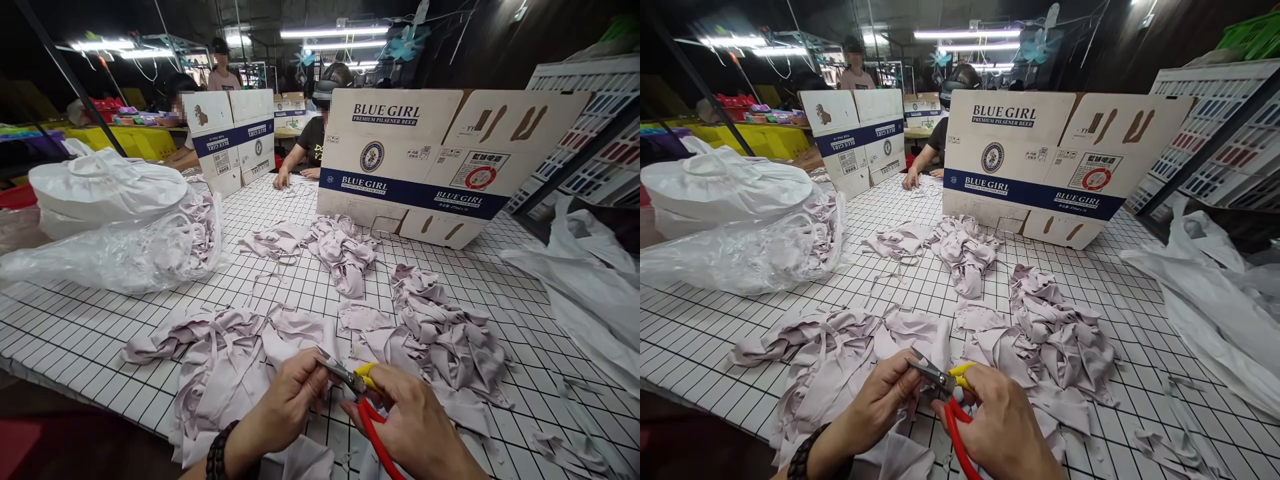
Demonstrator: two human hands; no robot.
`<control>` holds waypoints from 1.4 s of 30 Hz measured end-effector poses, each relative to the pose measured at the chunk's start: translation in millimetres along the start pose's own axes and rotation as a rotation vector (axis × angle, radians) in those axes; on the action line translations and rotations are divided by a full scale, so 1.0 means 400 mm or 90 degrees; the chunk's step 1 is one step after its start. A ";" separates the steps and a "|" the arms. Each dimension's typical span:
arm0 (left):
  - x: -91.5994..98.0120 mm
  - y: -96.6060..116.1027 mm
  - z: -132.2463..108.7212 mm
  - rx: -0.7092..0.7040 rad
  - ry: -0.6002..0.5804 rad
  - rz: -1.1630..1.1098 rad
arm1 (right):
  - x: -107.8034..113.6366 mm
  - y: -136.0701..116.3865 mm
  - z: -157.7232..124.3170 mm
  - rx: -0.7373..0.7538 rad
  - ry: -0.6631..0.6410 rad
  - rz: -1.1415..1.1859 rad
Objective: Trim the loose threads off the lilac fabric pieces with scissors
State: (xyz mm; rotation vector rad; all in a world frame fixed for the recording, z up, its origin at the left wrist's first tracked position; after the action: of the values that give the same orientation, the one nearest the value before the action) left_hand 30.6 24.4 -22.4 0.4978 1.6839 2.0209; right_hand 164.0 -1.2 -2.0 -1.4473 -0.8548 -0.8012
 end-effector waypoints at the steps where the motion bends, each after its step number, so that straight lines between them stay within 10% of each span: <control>1: 0.000 -0.001 -0.001 0.005 -0.001 -0.007 | 0.000 -0.001 -0.001 0.006 0.007 0.001; 14: 0.001 -0.027 -0.012 0.096 0.014 -0.098 | 0.002 -0.017 0.002 0.087 0.051 0.032; 22: 0.004 -0.038 0.000 0.105 0.050 -0.202 | -0.068 0.041 0.014 -0.056 -0.169 0.313; 27: 0.011 -0.058 0.009 0.110 0.092 -0.272 | -0.132 0.056 0.056 -0.112 -0.167 0.465; 32: 0.069 -0.022 -0.002 0.032 0.154 -0.003 | -0.153 -0.005 0.092 -0.096 -0.138 0.615; 35: 0.073 -0.037 0.025 0.079 0.058 0.074 | -0.097 -0.033 0.106 -0.073 -0.114 0.649; 37: 0.117 -0.044 0.078 0.125 0.039 0.136 | -0.056 -0.019 0.117 -0.094 -0.071 0.605; 42: 0.391 0.084 0.320 0.091 0.280 0.310 | -0.024 0.084 0.109 -0.191 0.049 0.565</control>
State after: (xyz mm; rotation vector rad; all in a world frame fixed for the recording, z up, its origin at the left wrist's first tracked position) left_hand -32.6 211.5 31.7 0.5881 2.1397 2.5064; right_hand 188.1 41.3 -28.9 -1.8214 0.0238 -0.2985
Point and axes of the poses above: each hand's wrist, its own z-axis towards the middle knuckle, its own x-axis out of the back of the hand, y = z × x, the point moved 9 cm from there along z, towards the middle knuckle, and after that the axes turned 8 degrees about -x, right-handed, at the moved point
